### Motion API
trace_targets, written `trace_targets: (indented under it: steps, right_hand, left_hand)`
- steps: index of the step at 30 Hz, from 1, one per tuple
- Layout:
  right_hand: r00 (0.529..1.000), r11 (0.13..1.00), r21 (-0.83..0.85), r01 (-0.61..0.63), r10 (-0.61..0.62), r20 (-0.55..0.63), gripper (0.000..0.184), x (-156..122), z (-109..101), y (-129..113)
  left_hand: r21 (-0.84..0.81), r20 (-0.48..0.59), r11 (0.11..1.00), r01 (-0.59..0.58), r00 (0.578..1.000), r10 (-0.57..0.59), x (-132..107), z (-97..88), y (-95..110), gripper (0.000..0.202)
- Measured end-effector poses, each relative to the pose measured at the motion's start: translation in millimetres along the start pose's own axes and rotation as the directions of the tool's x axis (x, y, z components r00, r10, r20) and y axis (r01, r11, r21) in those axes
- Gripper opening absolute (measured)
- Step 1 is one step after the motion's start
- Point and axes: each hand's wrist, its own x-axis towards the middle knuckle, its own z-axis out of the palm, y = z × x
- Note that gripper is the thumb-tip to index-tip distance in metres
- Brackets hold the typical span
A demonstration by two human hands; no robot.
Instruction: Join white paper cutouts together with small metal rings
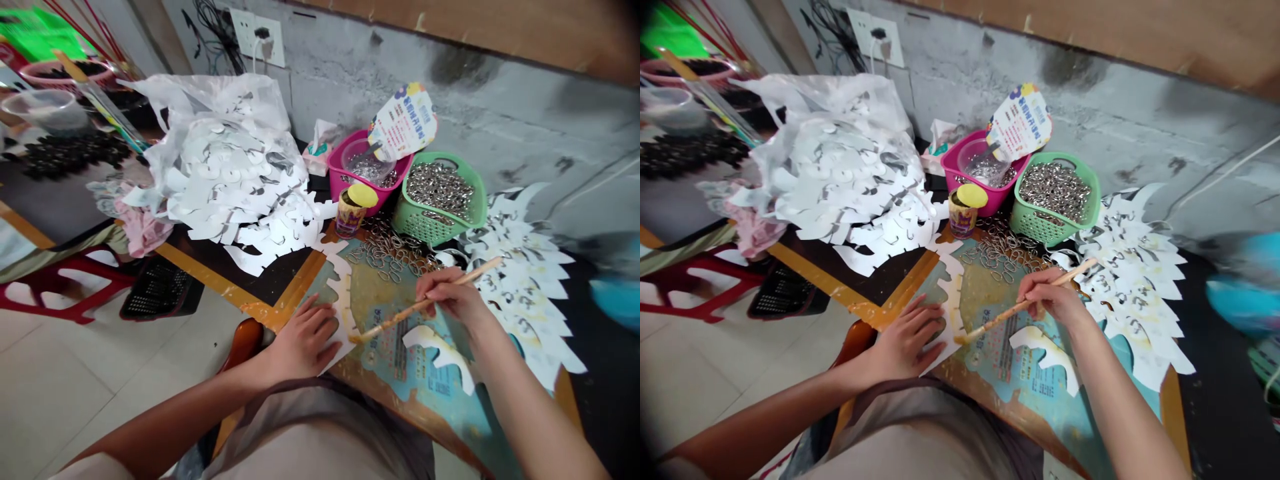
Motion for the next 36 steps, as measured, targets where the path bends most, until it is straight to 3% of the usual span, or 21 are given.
trace_targets:
  steps: [3, 7, 11, 15, 19, 23, 26, 30, 32, 36]
  right_hand:
    - [0.994, 0.999, 0.000, 0.035, -0.035, -0.106, 0.012, 0, 0, 2]
    - [1.000, 1.000, 0.012, -0.021, 0.020, 0.010, 0.012, -3, -2, 5]
    - [0.995, 1.000, 0.002, 0.025, -0.025, -0.100, 0.012, -8, -2, 5]
    - [0.999, 1.000, -0.013, -0.021, 0.021, 0.047, 0.013, -12, -2, 5]
    - [0.998, 1.000, -0.005, 0.022, -0.022, -0.053, 0.013, -16, -1, 8]
    - [0.998, 1.000, 0.003, -0.019, 0.018, 0.052, 0.013, -22, 1, 11]
    - [1.000, 1.000, 0.016, -0.003, 0.004, -0.010, 0.014, -27, -1, 14]
    - [1.000, 1.000, -0.023, -0.017, 0.018, 0.024, 0.014, -38, -12, 17]
    - [1.000, 0.999, -0.031, 0.021, -0.022, -0.019, 0.013, -45, -16, 17]
    - [0.999, 0.999, -0.032, 0.030, -0.031, -0.023, 0.014, -52, -13, 17]
  left_hand:
    - [-0.008, 0.000, 1.000, 0.005, 1.000, -0.005, -1, 0.6, 0, 0.011]
    - [-0.009, 0.000, 1.000, -0.001, 1.000, 0.001, -1, 1.0, -1, 0.014]
    - [-0.005, 0.008, 1.000, 0.004, 1.000, -0.003, -1, 1.4, -2, 0.014]
    - [-0.003, 0.009, 1.000, 0.008, 1.000, -0.008, -1, 1.3, -1, 0.013]
    - [-0.003, 0.002, 1.000, 0.009, 1.000, -0.009, -1, 0.1, 0, 0.014]
    - [-0.006, 0.009, 1.000, 0.013, 1.000, -0.013, 0, -1.0, 1, 0.014]
    - [-0.003, 0.007, 1.000, 0.013, 1.000, -0.013, 0, -0.9, 1, 0.013]
    - [0.001, 0.003, 1.000, 0.007, 1.000, -0.007, 0, -0.5, 1, 0.014]
    - [0.003, 0.008, 1.000, 0.004, 1.000, -0.004, 0, -0.3, 0, 0.015]
    - [-0.006, 0.002, 1.000, 0.009, 1.000, -0.009, 0, 0.0, 0, 0.014]
